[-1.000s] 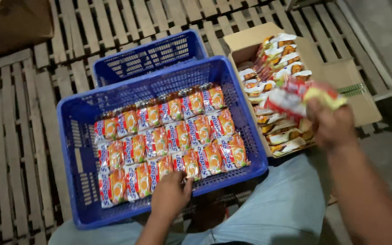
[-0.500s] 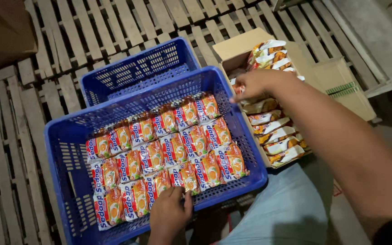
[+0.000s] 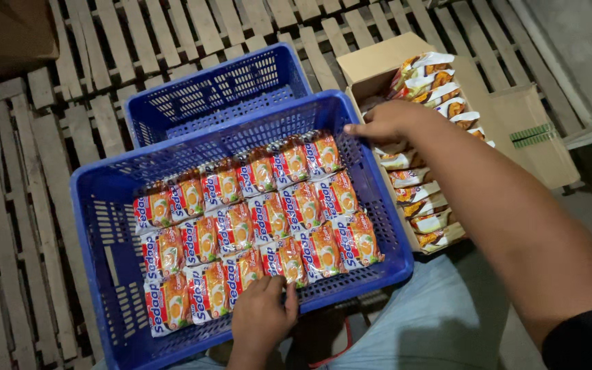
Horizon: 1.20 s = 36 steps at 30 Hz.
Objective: The person transfers individually wrapped food packets from a cardboard box into a blue plastic basket, arranging them in neat rows. The person then closes the cardboard box flaps and places the box aside.
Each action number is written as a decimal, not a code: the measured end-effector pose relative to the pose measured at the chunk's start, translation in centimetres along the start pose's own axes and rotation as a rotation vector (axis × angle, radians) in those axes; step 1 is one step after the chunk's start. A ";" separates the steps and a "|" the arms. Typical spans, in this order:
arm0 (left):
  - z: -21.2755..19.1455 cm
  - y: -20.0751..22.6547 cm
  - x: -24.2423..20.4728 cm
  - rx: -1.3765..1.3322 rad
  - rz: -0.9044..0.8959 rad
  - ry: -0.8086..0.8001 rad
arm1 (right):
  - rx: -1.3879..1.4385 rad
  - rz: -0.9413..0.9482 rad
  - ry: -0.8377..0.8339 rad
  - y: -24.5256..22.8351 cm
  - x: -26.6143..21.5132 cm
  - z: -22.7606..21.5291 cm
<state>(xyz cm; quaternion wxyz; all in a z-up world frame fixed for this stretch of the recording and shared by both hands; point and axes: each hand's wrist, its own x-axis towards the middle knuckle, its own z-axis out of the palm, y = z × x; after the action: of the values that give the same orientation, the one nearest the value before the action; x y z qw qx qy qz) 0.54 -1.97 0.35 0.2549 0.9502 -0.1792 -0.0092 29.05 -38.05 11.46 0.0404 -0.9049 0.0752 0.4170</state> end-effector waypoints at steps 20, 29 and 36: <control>-0.5 0.6 0.5 0.062 0.003 0.010 | 0.099 0.020 0.010 -0.6 1.2 0.8; -0.3 0.3 0.2 0.042 -0.005 -0.017 | -0.020 0.050 0.057 -0.9 1.1 1.6; 0.2 0.0 0.1 0.078 -0.002 -0.010 | -0.213 -0.159 0.713 0.9 0.7 5.9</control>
<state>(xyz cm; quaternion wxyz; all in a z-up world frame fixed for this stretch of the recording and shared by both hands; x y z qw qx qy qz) 0.65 -2.08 0.20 0.2166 0.9596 -0.1795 -0.0073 24.96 -38.24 7.12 -0.0504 -0.9953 -0.0299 0.0772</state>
